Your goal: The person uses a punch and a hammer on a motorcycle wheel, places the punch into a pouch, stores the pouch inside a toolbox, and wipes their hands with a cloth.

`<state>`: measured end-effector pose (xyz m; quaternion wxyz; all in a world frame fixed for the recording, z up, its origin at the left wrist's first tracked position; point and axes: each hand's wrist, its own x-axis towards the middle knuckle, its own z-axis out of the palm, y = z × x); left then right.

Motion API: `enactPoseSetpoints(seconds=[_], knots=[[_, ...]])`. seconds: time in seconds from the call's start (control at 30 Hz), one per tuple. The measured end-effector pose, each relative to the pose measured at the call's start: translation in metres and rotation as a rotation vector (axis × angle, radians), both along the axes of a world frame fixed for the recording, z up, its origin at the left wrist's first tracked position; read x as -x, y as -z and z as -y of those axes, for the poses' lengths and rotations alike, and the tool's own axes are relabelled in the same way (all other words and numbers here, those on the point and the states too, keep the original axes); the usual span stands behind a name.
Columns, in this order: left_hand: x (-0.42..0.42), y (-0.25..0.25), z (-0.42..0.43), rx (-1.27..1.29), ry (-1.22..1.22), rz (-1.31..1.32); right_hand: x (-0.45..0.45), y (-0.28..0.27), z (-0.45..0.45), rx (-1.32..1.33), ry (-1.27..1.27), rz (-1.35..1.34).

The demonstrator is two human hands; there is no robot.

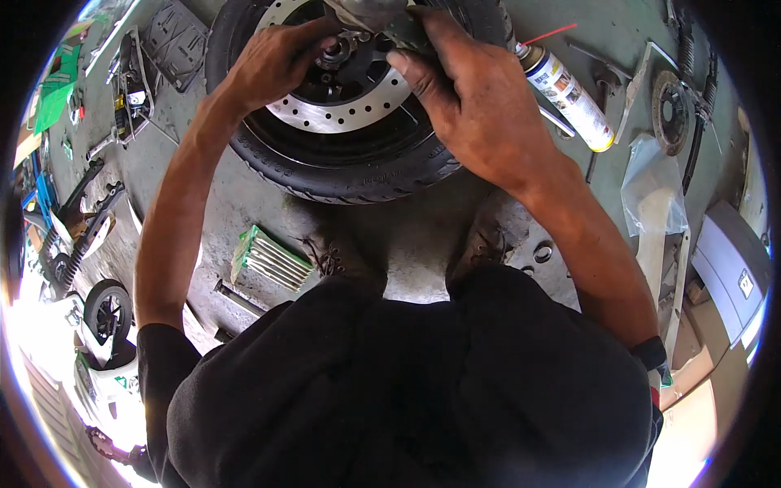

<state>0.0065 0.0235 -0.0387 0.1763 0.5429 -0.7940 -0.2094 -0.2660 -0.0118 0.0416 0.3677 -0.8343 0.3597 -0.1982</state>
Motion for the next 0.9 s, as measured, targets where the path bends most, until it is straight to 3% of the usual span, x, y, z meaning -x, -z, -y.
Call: enactPoseSetpoints(seconds=[0.1,0.2,0.3,0.4,0.5,0.6,0.7,0.8,0.83,0.9], knots=[[-0.004,0.001,0.005,-0.007,0.016,0.052,-0.001,-0.011,0.001,-0.095,0.003,-0.033],[-0.005,-0.005,0.009,-0.045,0.040,0.071,-0.003,0.005,0.001,0.094,-0.064,0.168],[-0.008,-0.008,0.014,-0.045,0.116,0.062,-0.005,0.017,0.008,0.029,-0.130,-0.130],[-0.010,-0.006,0.014,0.044,0.141,0.094,-0.004,0.018,0.009,0.073,-0.100,-0.021],[-0.010,-0.008,0.016,-0.047,0.096,0.075,-0.004,0.000,0.004,-0.040,-0.040,0.008],[-0.011,-0.009,0.022,-0.100,0.123,0.131,-0.007,0.010,0.004,0.155,-0.061,0.083],[-0.014,-0.004,0.014,0.051,0.102,-0.014,-0.001,0.022,0.007,-0.023,-0.043,-0.107],[-0.032,-0.006,0.000,0.046,-0.157,-0.094,0.008,0.033,0.000,0.076,0.026,0.059],[-0.030,-0.014,-0.008,0.001,-0.283,-0.148,0.010,0.020,-0.002,-0.175,0.103,-0.059],[-0.032,-0.012,-0.020,-0.010,-0.296,-0.074,0.012,0.023,0.001,-0.179,0.137,-0.023]])
